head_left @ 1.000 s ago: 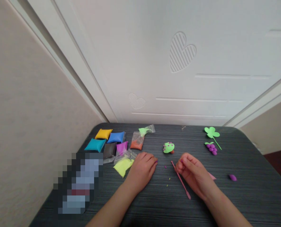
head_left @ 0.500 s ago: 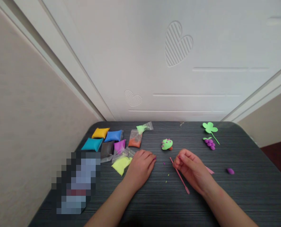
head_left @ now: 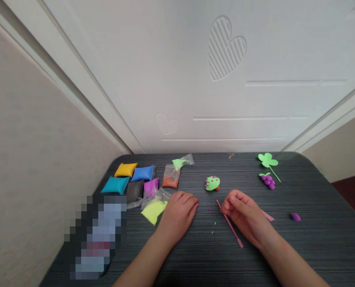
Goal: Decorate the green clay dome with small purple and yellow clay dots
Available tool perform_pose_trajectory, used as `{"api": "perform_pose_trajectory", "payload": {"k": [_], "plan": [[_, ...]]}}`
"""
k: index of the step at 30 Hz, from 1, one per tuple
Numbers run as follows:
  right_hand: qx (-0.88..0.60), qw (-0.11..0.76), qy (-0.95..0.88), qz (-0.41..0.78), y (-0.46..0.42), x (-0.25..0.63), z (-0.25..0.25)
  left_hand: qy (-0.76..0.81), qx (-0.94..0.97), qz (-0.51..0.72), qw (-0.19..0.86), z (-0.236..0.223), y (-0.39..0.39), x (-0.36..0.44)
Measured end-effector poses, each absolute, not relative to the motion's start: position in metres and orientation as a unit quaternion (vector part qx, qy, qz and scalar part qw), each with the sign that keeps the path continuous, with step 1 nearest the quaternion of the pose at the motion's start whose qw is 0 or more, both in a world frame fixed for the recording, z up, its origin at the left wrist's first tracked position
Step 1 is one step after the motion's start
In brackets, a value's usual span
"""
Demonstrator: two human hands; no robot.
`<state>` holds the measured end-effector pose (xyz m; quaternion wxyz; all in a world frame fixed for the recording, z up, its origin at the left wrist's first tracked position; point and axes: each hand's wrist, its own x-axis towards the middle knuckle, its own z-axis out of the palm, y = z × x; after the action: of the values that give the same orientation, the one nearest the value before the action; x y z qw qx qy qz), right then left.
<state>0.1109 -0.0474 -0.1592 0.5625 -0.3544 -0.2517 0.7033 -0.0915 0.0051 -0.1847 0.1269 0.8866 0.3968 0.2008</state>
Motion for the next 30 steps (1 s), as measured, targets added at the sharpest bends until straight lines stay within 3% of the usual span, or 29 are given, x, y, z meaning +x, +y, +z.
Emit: {"api": "perform_pose_trajectory", "payload": {"k": [30], "plan": [[-0.365, 0.56, -0.274, 0.691, -0.0487, 0.1081, -0.1562, 0.405, 0.88, 0.212, 0.132, -0.1835, 0.0047, -0.0907]]}}
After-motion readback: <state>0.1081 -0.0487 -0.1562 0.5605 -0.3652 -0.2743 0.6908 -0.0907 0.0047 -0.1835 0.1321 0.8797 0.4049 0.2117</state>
